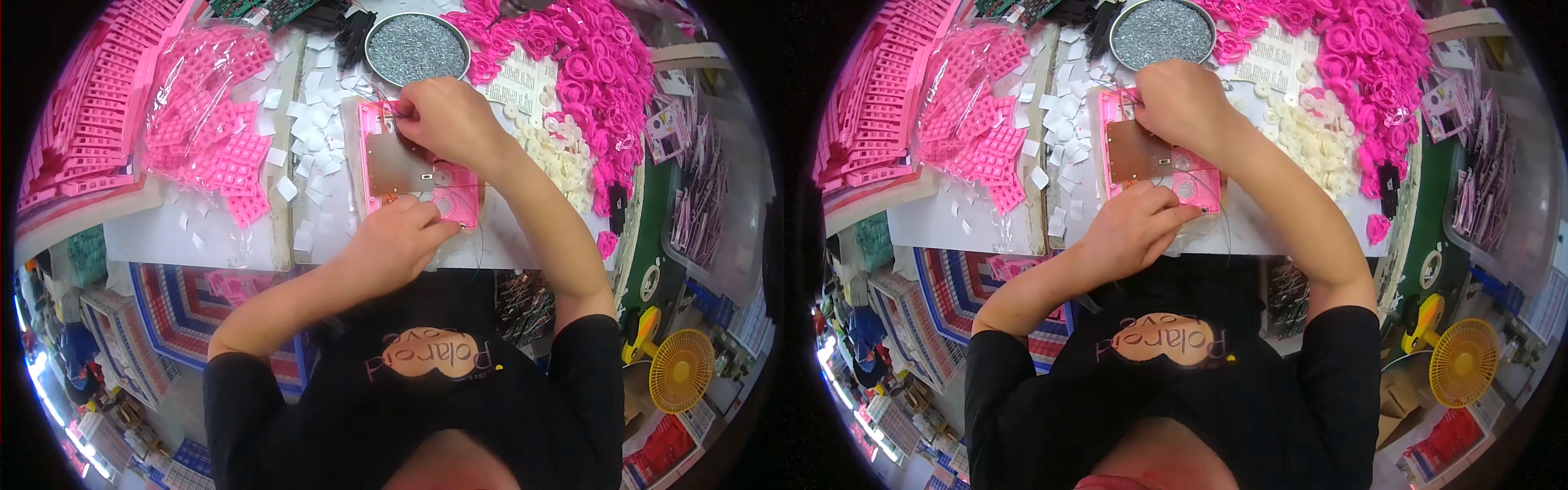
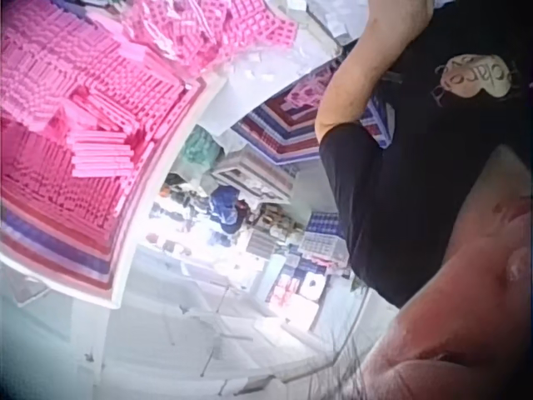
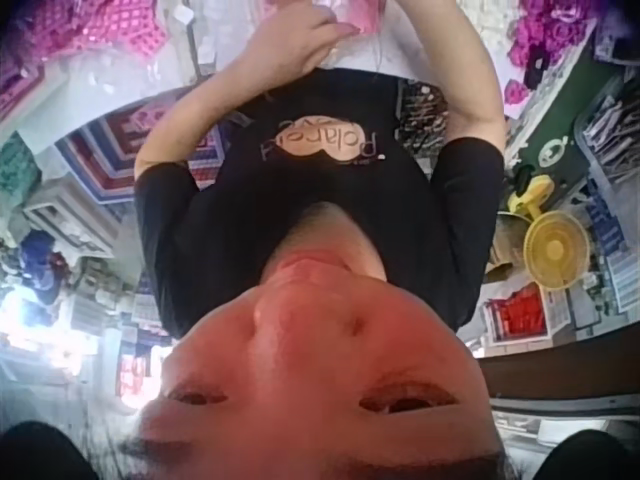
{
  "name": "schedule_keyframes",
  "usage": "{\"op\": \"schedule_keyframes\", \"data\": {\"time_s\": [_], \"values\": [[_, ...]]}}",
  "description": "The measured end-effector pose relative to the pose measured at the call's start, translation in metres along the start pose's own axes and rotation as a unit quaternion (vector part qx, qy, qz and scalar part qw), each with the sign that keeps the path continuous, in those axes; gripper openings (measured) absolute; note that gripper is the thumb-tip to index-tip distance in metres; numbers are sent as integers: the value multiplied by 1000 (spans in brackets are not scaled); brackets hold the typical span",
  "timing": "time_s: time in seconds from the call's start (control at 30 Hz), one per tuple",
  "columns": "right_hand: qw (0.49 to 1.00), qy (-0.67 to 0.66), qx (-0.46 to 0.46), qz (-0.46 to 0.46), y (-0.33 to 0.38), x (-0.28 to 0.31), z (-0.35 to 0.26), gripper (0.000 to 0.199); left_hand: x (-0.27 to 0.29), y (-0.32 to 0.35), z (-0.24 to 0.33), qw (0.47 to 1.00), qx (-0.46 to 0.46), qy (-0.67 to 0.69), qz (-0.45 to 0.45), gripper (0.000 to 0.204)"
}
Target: Assembling a pink Hello Kitty toy piggy bank by installing the internal circuit board and using a hot glue gun to secure components.
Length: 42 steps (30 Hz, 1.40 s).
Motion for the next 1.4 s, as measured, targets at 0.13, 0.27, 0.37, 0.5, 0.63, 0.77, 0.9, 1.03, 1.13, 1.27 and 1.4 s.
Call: {"op": "schedule_keyframes", "data": {"time_s": [0.13,0.27,0.37,0.5,0.63,0.77,0.9,1.03,1.13,1.27,1.4], "values": [[998,40,-39,-14,0,-1,-7,18,19,-1,-26,996,39,19,81,24],[996,30,-80,37,15,9,-6,21,54,-5,-68,964,181,53,187,21],[975,-173,-95,98,28,19,10,17,68,-11,-80,943,245,126,186,23],[933,-335,-29,130,39,16,13,10,83,-17,-97,930,293,66,213,26],[973,-120,129,146,47,4,-32,11,93,-25,-117,940,253,28,228,22],[980,-36,163,106,53,-11,-46,19,102,-38,-118,960,203,20,193,23],[985,-9,162,55,67,-6,-52,23,102,-47,-114,977,198,-2,72,20],[976,-39,208,42,73,7,-45,29,104,-44,-104,985,147,-9,86,14],[967,-83,200,135,64,38,-11,34,103,-41,-93,989,85,14,117,11],[957,-106,206,176,14,47,3,39,94,-37,-69,992,-3,-88,88,13],[945,-96,302,85,-31,16,7,44,76,-30,-48,977,-59,-187,84,15]]}}
Point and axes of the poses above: each hand's wrist, its own y-axis away from the middle knuckle, its own x-axis out of the back of the hand, z = x × y, the point moved 6 cm from there along -y, towards the middle knuckle, and after that the axes turned 14 degrees about -z, right-handed, at the moved point
